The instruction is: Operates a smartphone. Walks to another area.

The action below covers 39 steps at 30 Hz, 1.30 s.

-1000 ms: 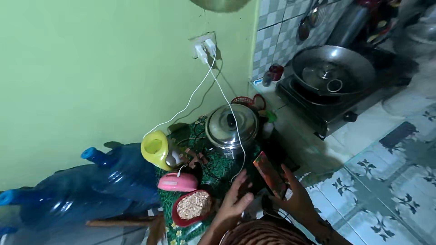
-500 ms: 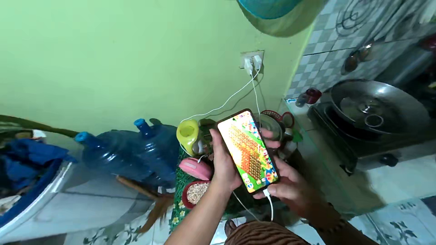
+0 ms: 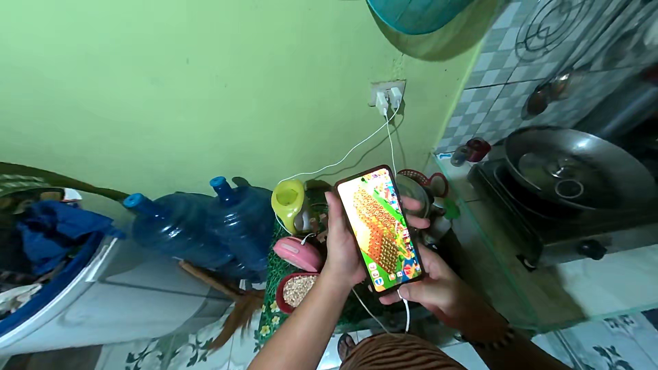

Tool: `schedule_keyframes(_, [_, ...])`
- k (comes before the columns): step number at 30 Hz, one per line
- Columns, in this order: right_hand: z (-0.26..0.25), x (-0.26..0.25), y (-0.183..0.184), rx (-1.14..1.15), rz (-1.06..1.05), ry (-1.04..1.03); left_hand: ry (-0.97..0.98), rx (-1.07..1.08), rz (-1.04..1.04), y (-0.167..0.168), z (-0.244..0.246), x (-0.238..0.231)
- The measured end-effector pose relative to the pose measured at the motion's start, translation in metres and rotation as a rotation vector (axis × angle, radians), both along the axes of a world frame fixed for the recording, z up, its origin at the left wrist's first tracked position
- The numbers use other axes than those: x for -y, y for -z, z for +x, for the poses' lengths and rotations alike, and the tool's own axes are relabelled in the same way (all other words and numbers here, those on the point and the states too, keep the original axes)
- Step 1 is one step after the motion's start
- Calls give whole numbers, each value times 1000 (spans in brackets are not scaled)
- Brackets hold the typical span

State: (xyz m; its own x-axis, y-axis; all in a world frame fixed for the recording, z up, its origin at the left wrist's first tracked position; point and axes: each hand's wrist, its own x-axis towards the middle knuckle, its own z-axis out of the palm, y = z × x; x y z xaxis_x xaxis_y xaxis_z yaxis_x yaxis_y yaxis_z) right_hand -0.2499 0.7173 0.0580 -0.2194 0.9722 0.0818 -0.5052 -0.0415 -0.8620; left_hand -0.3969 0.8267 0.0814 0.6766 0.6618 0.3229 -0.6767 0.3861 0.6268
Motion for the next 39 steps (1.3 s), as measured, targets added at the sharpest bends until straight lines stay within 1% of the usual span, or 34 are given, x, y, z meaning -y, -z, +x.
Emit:
schedule_keyframes(7, [-4,1,-3,51,-63,76,-9,-15,5,0,-2,1])
schedule_keyframes(11, [-7,1,-9,-40,-206,107,17,9,0,-1,-4,1])
schedule_keyframes(14, [-2,1,0,-115,-103,30,14,17,-7,-2,-5,2])
schedule_keyframes(20, [-3,2,-1,63,-2,25,31,29,-15,-2,-7,1])
schedule_keyframes(24, [-9,4,-6,114,-22,79,24,21,-8,-4,-7,3])
schedule_keyframes(27, [-12,4,-5,102,-54,120,11,14,1,-4,-7,4])
schedule_keyframes(30, [-11,4,-3,48,-59,100,15,17,7,-4,-8,4])
schedule_keyframes(32, [-8,5,0,31,-25,73,20,20,-3,-4,-8,5])
schedule_keyframes(34, [-7,5,1,46,7,63,20,17,-8,-4,-7,5])
schedule_keyframes(39, [-8,8,-4,76,-12,82,15,17,-13,-5,-7,7])
